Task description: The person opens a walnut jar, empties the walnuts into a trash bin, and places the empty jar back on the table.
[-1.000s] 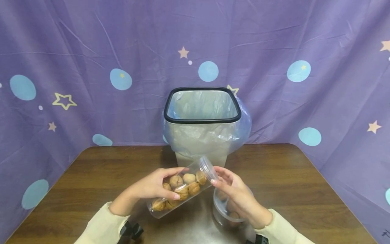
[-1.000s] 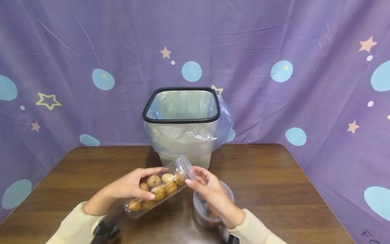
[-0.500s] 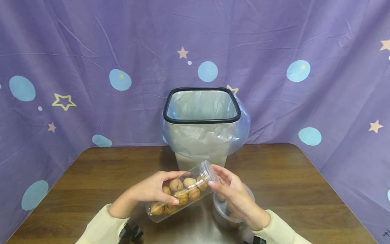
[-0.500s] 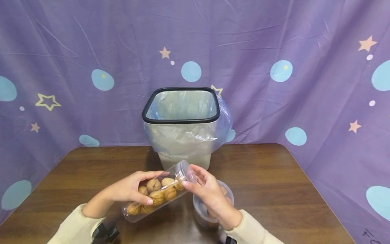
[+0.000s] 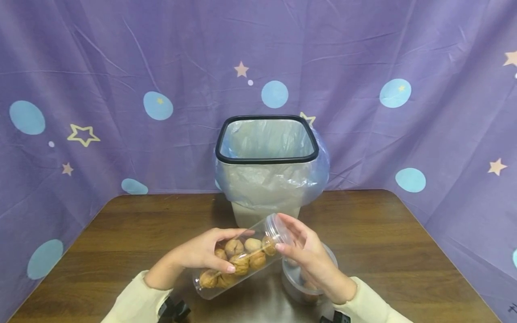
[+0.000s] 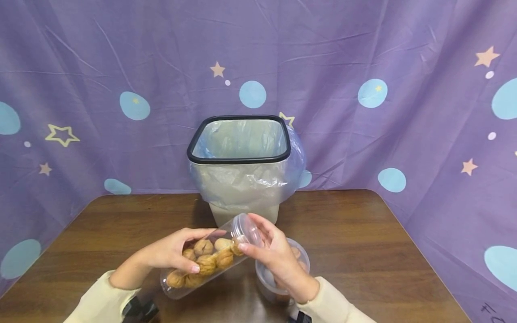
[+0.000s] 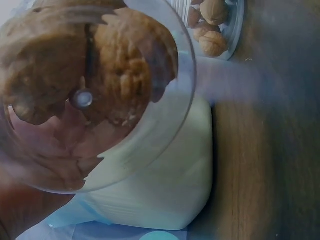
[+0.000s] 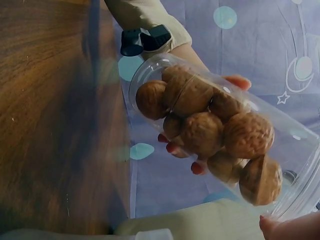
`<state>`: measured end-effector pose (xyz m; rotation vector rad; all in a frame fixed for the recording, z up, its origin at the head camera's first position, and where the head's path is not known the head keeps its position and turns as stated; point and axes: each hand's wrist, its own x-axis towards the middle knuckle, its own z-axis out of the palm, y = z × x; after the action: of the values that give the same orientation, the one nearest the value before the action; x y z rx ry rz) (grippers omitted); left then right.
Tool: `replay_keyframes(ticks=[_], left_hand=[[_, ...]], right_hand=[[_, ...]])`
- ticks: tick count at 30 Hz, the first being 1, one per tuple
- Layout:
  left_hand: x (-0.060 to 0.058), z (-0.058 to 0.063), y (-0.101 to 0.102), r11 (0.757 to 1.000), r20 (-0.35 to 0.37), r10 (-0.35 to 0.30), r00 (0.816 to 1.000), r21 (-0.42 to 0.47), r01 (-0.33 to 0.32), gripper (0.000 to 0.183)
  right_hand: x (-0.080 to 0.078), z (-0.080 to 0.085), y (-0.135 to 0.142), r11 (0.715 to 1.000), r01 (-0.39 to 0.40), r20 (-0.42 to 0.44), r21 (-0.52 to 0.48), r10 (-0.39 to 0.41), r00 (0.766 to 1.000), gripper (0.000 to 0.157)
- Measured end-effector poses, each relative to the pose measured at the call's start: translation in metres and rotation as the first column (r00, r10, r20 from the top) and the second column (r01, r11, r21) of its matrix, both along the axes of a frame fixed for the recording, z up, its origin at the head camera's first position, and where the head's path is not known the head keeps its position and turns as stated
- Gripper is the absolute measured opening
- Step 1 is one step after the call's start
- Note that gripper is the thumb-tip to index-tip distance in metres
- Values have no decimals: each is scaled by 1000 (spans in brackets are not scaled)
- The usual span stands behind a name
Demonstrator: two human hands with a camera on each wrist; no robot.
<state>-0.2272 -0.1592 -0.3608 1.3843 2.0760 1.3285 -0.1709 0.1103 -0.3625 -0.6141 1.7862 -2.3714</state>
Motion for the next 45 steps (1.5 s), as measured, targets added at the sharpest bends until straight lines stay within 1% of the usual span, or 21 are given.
replay_keyframes(ticks=[3, 7, 10, 14, 18, 21, 23, 24, 26, 28, 32, 35, 37, 39, 41, 43, 45], left_hand=[[0, 0, 1, 999, 41, -39, 998, 32, 38, 73], [-1, -1, 2, 996, 99, -75, 992, 53, 70, 72], [-2, -1, 2, 995, 138, -89, 986, 59, 81, 72], [-2, -3, 2, 992, 179, -113, 977, 78, 101, 72], [-2, -5, 1, 989, 202, -136, 970, 92, 119, 73], [-3, -7, 1, 987, 204, -145, 968, 96, 127, 73], [-3, -8, 1, 986, 211, -149, 966, 102, 130, 73], [-3, -8, 1, 986, 216, -151, 965, 105, 131, 73], [-3, -8, 0, 986, 217, -151, 965, 108, 129, 73], [-4, -7, 0, 987, 203, -142, 969, 103, 123, 73], [-5, -5, 0, 993, 131, -101, 986, 75, 91, 73], [-5, -4, -1, 996, 114, -68, 991, 63, 61, 72], [-4, -3, -1, 997, 122, -51, 991, 61, 44, 72], [-3, -3, -1, 998, 138, -33, 990, 57, 25, 71], [-3, -3, -1, 999, 122, -15, 992, 51, 9, 71], [-2, -3, -1, 999, 89, 14, 996, 31, -17, 72], [-2, -4, -2, 999, 54, 33, 998, 16, -34, 72]], right_hand=[[-1, -1, 1, 1000, -13, -40, -3, 13, 999, 78], [-3, -3, 4, 998, -53, -107, -16, 51, 993, 77], [-6, -5, 6, 995, -96, -161, -17, 92, 983, 76], [-11, -8, 9, 987, -158, -226, -16, 150, 963, 75], [-14, -9, 11, 980, -201, -254, -1, 194, 947, 76], [-16, -8, 12, 975, -224, -274, 12, 218, 937, 77], [-18, -9, 13, 971, -238, -312, 20, 232, 921, 78], [-18, -9, 13, 970, -241, -321, 22, 235, 917, 79], [-18, -10, 14, 969, -248, -331, 16, 239, 913, 81], [-18, -11, 13, 968, -251, -336, 5, 238, 911, 84], [-16, -12, 13, 972, -233, -314, -38, 210, 926, 88], [-14, -12, 13, 981, -187, -289, -41, 168, 942, 86], [-12, -11, 13, 989, -148, -262, -22, 137, 955, 83], [-8, -9, 12, 994, -106, -208, 3, 104, 973, 81], [-5, -7, 12, 997, -77, -132, 26, 80, 988, 81], [-1, -6, 11, 997, -63, -49, 40, 65, 997, 82], [2, -5, 10, 997, -56, 26, 46, 55, 998, 83]])
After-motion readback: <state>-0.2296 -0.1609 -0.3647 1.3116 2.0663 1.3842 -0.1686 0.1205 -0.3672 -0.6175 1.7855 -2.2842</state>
